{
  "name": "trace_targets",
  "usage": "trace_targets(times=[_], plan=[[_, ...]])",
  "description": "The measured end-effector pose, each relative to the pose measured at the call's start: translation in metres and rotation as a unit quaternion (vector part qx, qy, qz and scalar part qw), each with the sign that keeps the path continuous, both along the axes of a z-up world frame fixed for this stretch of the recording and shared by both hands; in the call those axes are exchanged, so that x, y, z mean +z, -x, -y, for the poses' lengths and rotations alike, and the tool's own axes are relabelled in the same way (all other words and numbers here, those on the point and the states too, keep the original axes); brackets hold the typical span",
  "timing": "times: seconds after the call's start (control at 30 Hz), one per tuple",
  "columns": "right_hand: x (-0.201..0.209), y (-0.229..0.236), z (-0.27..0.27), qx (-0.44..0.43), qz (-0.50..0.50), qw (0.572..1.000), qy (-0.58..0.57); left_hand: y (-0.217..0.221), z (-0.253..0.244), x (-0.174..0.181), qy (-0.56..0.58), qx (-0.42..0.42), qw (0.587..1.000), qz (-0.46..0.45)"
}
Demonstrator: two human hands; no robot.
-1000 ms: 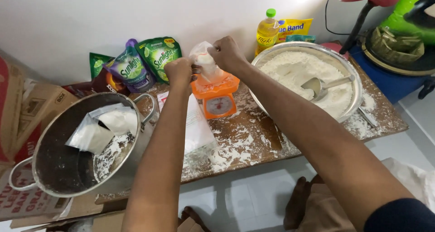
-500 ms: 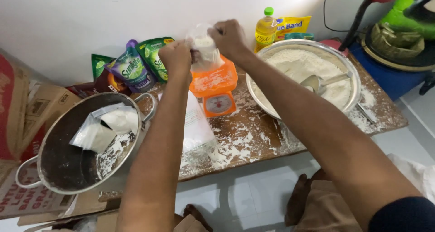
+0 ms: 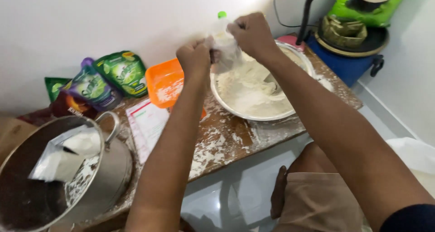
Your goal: Scooping flour from a large bowl into small plastic bags, weighing them on a scale, and placing them into a metal pot.
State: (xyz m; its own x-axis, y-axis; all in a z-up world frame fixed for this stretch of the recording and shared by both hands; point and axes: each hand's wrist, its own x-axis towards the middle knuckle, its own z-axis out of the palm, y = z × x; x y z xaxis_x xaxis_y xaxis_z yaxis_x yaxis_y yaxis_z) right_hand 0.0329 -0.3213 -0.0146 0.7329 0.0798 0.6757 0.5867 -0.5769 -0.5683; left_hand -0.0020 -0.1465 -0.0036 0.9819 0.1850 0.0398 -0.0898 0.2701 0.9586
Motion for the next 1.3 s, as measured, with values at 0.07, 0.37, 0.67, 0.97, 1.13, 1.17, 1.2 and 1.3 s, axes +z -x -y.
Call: trace_targets(times=[0.07,0.37,0.67,0.97,1.13,1.17,1.2,1.3], plan=[[-0.014,0.012,0.015,-0.012,-0.029,1.000,-0.001,-0.001,0.015,-0.022,0.001,-0.008,1.000,-0.012],[-0.093,0.028,0.049,-0.044,-0.217,0.975,0.001,0.004,0.044,-0.115,-0.045,-0.011,0.996,-0.072],[-0.105,0.033,0.056,0.002,-0.297,0.952,-0.079,0.005,0.045,-0.145,-0.038,0.000,0.994,-0.101],[-0.135,-0.006,0.112,-0.227,-0.268,0.792,0.500,0.005,0.043,-0.140,-0.031,-0.018,0.993,-0.108],[-0.156,-0.022,0.104,-0.190,-0.347,0.740,0.544,0.008,0.039,-0.131,-0.020,-0.012,0.993,-0.114],[-0.158,-0.024,0.102,-0.183,-0.346,0.743,0.544,0.008,0.038,-0.131,-0.019,-0.014,0.993,-0.116],[-0.161,-0.026,0.103,-0.177,-0.346,0.744,0.543,0.007,0.038,-0.131,-0.017,-0.018,0.993,-0.118],[-0.166,-0.033,0.110,-0.196,-0.356,0.759,0.509,0.005,0.036,-0.134,-0.011,-0.031,0.991,-0.131]])
